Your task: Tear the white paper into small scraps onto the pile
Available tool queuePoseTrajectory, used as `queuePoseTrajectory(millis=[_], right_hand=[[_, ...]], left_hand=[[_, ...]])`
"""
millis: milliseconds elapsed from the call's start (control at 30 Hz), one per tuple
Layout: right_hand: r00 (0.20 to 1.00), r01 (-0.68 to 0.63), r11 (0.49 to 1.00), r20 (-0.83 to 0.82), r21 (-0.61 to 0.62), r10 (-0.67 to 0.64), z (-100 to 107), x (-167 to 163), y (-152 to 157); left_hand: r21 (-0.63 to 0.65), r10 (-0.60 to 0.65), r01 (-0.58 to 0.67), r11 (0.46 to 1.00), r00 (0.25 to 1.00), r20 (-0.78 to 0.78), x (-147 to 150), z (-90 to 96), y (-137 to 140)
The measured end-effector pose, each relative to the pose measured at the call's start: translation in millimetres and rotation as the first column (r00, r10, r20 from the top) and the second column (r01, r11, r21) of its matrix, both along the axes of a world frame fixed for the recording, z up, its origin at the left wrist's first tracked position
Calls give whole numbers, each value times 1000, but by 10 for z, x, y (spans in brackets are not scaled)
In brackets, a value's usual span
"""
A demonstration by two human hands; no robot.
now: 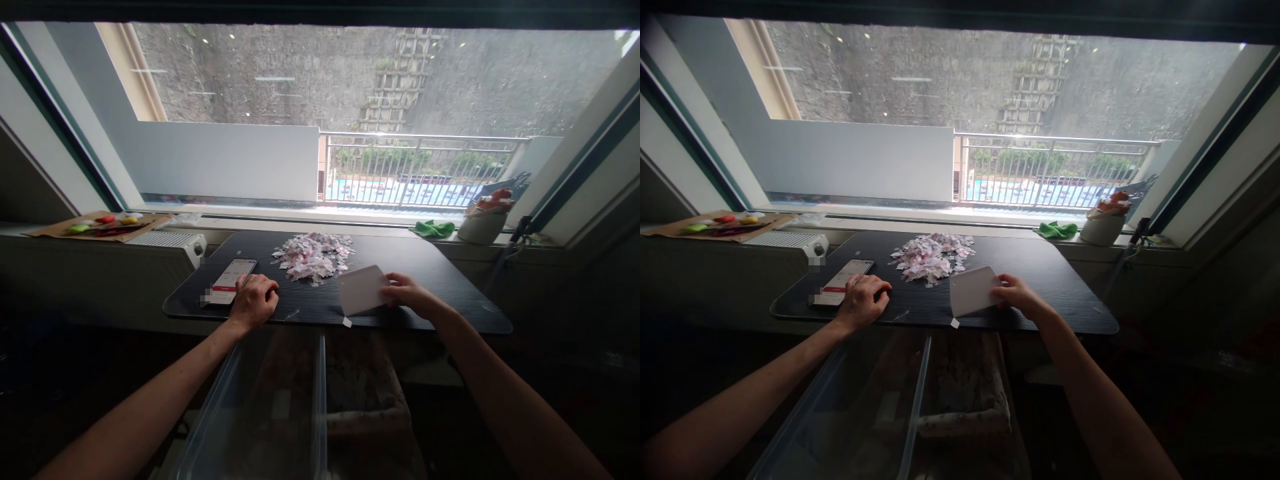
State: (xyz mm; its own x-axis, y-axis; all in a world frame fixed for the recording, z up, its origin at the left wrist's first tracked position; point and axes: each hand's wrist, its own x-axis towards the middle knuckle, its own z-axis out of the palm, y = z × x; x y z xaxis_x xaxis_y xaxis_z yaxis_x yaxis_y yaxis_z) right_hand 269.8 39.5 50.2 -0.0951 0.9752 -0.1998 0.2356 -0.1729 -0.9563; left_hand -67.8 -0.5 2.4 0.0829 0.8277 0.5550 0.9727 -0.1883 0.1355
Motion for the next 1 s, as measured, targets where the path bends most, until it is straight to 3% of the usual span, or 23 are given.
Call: queuePoseTrajectory(millis=[267, 367, 500, 733, 867, 1000], right_hand=[[998, -67, 997, -23, -36, 66, 47, 56, -67], [996, 67, 997, -54, 41, -65, -19, 20, -9], [951, 286, 937, -178, 199, -252, -216, -215, 106], [956, 287, 861, -183, 419, -230, -473, -625, 170], [974, 223, 874, -133, 431, -183, -485, -643, 156], [923, 384, 820, -198, 424, -330, -486, -605, 144]], left_hand=[[-2, -5, 5, 1000, 1000, 13, 5, 1, 5], [-2, 1, -1, 1000, 1000, 24, 8, -5, 5], [-7, -1, 1, 1000, 1000, 31, 14, -7, 1], [-17, -5, 5, 1000, 999, 51, 25, 5, -15], [-14, -4, 5, 1000, 999, 51, 23, -1, -8], [-9, -1, 2, 1000, 999, 49, 24, -2, -4]])
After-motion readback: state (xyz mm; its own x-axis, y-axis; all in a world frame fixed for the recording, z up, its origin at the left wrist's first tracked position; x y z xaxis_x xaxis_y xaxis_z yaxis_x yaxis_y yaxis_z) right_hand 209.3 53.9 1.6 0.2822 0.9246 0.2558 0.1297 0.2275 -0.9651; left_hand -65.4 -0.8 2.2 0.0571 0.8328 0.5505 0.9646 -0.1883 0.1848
